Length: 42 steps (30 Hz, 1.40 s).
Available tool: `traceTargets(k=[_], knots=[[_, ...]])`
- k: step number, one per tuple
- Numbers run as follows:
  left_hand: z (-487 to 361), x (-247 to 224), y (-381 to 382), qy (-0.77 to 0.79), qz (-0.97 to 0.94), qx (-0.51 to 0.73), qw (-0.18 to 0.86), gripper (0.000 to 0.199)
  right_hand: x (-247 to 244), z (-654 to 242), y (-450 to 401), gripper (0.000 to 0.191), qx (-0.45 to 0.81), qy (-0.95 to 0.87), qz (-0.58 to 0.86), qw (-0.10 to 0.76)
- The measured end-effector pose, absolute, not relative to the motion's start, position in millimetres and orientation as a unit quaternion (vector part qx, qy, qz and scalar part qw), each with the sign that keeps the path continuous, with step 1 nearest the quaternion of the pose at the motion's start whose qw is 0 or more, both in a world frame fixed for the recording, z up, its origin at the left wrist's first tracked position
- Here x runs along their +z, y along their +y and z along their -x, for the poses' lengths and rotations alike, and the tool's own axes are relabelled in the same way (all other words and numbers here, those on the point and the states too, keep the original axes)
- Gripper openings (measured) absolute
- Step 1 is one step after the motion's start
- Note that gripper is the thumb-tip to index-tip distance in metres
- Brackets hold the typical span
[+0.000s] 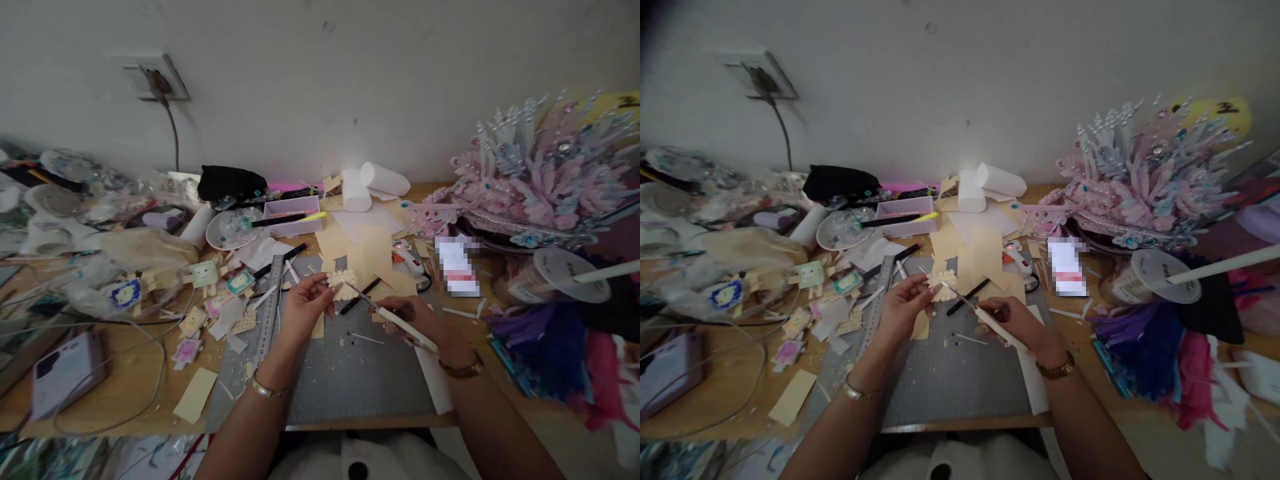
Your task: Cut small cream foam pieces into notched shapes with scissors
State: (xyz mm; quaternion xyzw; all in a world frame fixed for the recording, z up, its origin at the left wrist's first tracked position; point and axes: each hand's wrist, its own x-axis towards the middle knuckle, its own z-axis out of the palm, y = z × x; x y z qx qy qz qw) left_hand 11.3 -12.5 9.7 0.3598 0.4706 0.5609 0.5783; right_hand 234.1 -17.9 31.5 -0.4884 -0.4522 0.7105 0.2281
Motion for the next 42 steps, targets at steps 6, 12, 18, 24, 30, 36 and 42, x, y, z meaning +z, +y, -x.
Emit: traceTargets(k=[6, 12, 18, 24, 30, 36, 42], knots=[[-12.6, 10.7, -14.0, 0.474, -0.355, 0.560, 0.579, 0.050, 32.4, -235.5, -18.5, 0.027, 0.684, -0.484, 0.490, 0.239], [-13.8, 13.2, -14.8, 0.475, -0.356, 0.561, 0.577, 0.050, 33.9, -236.3, -16.0, 0.024, 0.670, -0.519, 0.474, 0.240], [-13.6, 14.3, -13.9, 0.476, -0.358, 0.559, 0.577, 0.049, 29.3, -235.6, -16.6, 0.027, 0.682, -0.496, 0.479, 0.243], [-12.0, 11.2, -14.0, 0.470, -0.366, 0.557, 0.579, 0.049, 29.5, -231.4, -18.7, 0.031, 0.707, -0.457, 0.479, 0.250], [-12.8, 13.2, -14.2, 0.475, -0.363, 0.555, 0.579, 0.049, 34.1, -230.8, -17.7, 0.026, 0.692, -0.478, 0.479, 0.251], [-14.3, 14.3, -14.0, 0.480, -0.346, 0.556, 0.583, 0.052, 32.7, -233.3, -18.4, 0.025, 0.657, -0.525, 0.474, 0.262], [-14.7, 12.4, -13.6, 0.475, -0.343, 0.558, 0.588, 0.048, 27.3, -235.2, -16.8, 0.026, 0.640, -0.549, 0.468, 0.264]])
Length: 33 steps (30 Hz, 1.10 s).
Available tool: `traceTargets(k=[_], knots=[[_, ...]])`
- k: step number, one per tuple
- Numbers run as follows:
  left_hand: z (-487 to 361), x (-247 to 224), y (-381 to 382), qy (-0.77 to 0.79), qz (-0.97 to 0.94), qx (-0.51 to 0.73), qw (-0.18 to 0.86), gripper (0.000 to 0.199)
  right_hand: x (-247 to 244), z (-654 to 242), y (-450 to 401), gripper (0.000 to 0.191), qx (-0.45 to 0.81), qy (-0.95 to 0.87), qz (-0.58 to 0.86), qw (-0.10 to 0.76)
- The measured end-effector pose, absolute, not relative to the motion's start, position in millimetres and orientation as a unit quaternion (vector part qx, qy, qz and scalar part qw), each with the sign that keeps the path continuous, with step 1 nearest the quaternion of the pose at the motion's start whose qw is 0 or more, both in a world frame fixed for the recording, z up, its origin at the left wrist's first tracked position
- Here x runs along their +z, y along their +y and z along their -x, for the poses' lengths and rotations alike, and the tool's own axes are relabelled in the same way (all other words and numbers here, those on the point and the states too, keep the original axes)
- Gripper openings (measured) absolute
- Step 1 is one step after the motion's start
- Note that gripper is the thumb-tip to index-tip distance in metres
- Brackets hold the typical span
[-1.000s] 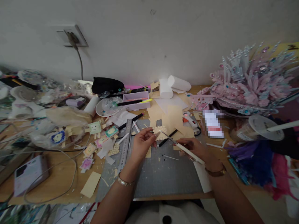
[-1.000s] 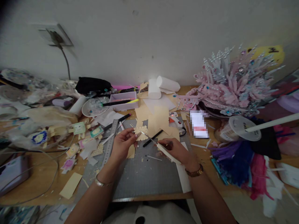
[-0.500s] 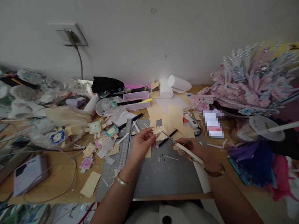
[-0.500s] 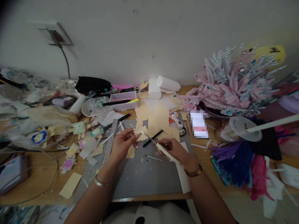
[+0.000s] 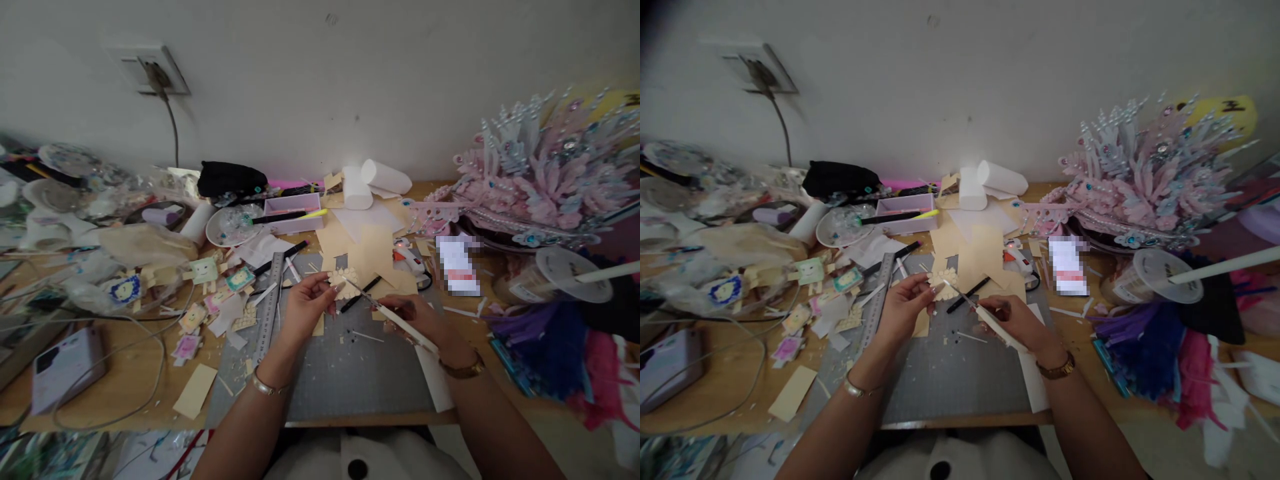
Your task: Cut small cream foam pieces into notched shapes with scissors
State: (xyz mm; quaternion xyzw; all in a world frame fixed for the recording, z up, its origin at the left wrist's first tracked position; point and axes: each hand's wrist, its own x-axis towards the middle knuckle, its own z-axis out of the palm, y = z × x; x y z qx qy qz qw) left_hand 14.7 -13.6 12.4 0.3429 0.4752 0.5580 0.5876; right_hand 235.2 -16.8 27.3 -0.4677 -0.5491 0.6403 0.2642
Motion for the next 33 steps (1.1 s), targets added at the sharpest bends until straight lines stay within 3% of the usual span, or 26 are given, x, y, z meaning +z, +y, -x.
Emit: traceTargets(k=[16, 33], knots=[[-18.1, 15.7, -17.3, 0.458, -0.346, 0.535, 0.621, 0.062, 21.5, -233.8, -19.6, 0.038, 0.745, -0.358, 0.479, 0.295], [-25.6, 13.4, -24.4, 0.457, -0.320, 0.456, 0.693, 0.044, 17.3, -219.7, -21.1, 0.039, 0.768, -0.347, 0.428, 0.326]])
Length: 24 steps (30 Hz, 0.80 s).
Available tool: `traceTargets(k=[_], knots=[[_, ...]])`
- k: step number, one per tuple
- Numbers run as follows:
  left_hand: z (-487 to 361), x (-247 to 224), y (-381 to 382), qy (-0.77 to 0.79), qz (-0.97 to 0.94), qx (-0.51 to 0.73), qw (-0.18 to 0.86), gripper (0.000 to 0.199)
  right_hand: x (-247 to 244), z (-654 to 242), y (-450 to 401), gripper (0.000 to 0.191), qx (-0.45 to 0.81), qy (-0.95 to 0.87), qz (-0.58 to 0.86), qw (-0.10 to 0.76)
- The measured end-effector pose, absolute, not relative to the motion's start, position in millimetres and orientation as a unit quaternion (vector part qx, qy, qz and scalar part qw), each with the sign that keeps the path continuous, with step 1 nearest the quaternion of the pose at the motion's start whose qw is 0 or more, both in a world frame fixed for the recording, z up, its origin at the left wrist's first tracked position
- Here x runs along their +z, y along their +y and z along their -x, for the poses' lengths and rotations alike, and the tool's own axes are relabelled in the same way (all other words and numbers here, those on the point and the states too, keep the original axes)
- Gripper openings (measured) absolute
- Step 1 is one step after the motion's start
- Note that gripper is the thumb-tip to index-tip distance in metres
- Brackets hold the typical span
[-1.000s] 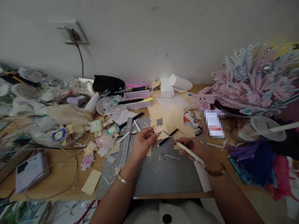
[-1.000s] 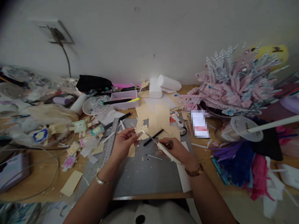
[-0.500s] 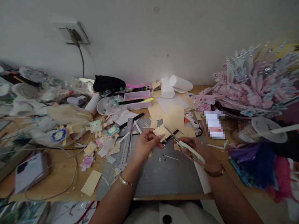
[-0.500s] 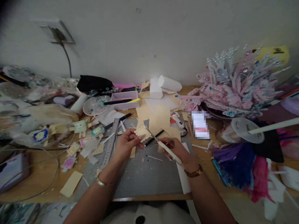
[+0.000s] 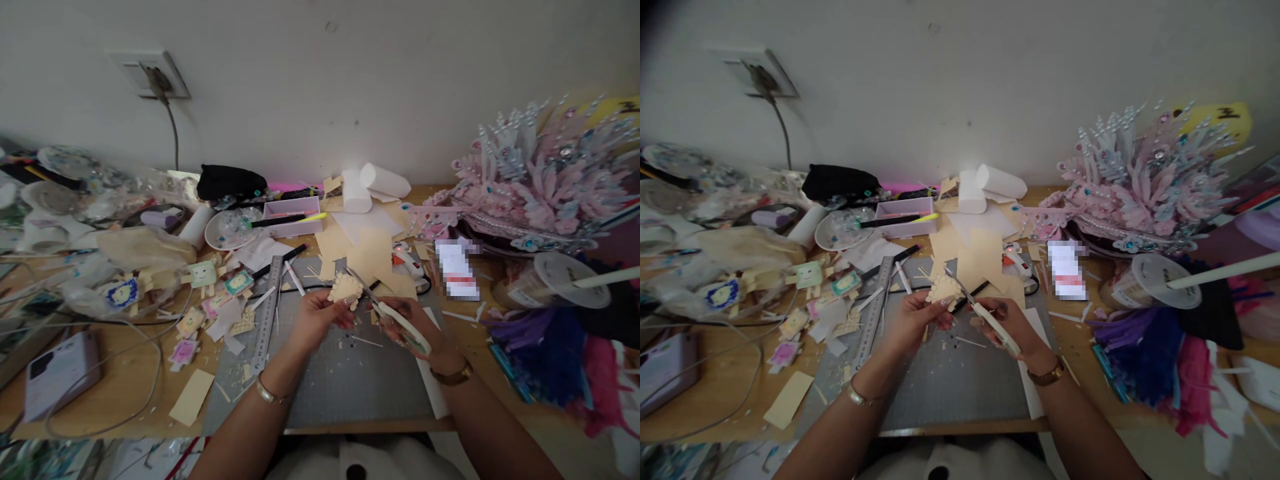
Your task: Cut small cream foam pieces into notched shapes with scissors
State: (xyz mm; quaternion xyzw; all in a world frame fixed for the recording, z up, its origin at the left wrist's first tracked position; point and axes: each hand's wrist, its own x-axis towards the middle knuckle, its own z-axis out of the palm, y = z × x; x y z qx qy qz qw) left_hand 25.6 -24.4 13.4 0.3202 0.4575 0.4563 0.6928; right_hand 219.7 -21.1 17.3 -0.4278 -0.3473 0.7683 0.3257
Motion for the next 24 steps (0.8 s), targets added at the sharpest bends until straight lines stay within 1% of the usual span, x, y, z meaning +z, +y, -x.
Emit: traceTargets(k=[5, 24], knots=[[-26.2, 13.4, -24.1, 0.456, -0.317, 0.456, 0.695, 0.044, 17.7, -217.6, -22.3, 0.044, 0.749, -0.367, 0.435, 0.339], [-21.8, 16.3, -20.5, 0.467, -0.334, 0.488, 0.658, 0.042, 23.3, -217.0, -22.4, 0.044, 0.745, -0.359, 0.455, 0.331]])
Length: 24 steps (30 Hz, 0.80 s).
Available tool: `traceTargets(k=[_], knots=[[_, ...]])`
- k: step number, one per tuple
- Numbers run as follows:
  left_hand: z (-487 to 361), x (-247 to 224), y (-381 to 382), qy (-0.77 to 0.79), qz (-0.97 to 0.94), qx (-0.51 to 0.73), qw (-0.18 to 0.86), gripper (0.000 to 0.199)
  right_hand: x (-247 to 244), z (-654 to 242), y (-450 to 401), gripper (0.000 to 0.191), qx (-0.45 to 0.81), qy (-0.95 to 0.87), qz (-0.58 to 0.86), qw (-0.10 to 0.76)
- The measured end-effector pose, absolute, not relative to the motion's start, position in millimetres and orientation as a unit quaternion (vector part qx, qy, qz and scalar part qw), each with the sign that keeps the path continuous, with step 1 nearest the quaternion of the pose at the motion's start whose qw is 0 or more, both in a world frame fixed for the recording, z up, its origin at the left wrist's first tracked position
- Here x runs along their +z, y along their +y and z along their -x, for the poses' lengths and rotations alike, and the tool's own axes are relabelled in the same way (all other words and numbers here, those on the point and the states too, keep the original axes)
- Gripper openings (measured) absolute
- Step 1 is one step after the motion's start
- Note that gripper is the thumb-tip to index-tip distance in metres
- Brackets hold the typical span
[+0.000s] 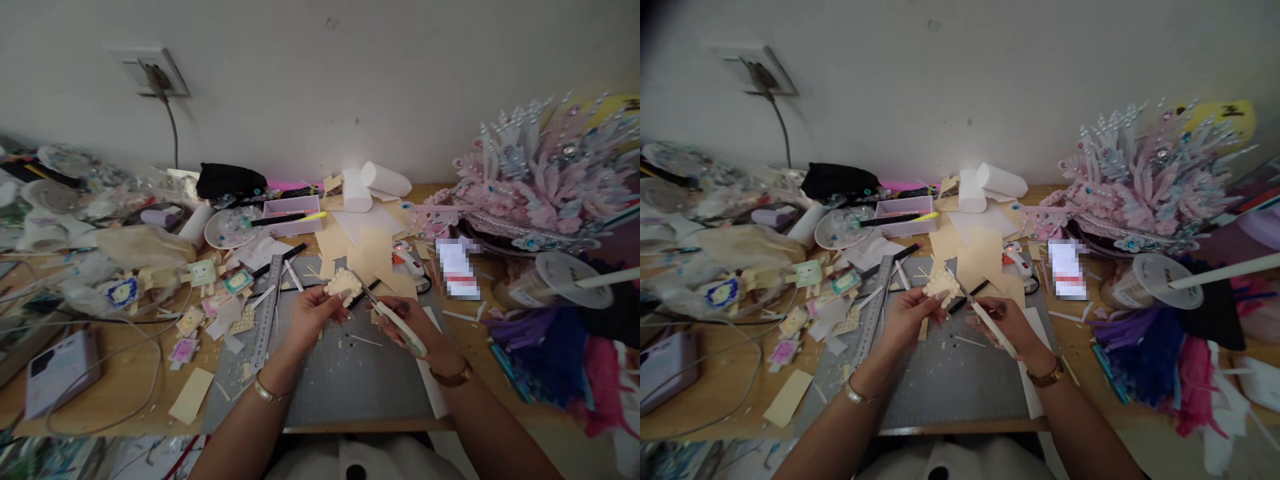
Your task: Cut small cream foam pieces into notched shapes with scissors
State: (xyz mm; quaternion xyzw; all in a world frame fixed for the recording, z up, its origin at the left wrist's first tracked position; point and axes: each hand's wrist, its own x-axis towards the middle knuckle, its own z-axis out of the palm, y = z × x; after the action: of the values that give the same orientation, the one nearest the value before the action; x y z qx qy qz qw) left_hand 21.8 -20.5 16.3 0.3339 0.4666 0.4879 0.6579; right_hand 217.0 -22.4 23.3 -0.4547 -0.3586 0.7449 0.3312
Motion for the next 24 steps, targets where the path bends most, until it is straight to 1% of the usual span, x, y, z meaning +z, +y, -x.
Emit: traceTargets(k=[3, 9, 18, 24], knots=[[-21.7, 15.8, -20.5, 0.469, -0.337, 0.491, 0.652, 0.041, 23.5, -215.9, -22.5, 0.046, 0.739, -0.358, 0.465, 0.331], [-22.1, 15.4, -20.6, 0.481, -0.345, 0.492, 0.639, 0.041, 22.3, -215.8, -23.3, 0.042, 0.733, -0.359, 0.464, 0.344], [-17.2, 10.3, -17.5, 0.505, -0.354, 0.501, 0.607, 0.043, 24.0, -215.4, -22.7, 0.042, 0.728, -0.366, 0.473, 0.335], [-17.1, 11.8, -17.5, 0.509, -0.348, 0.505, 0.604, 0.045, 19.1, -218.0, -23.7, 0.036, 0.720, -0.382, 0.466, 0.344]])
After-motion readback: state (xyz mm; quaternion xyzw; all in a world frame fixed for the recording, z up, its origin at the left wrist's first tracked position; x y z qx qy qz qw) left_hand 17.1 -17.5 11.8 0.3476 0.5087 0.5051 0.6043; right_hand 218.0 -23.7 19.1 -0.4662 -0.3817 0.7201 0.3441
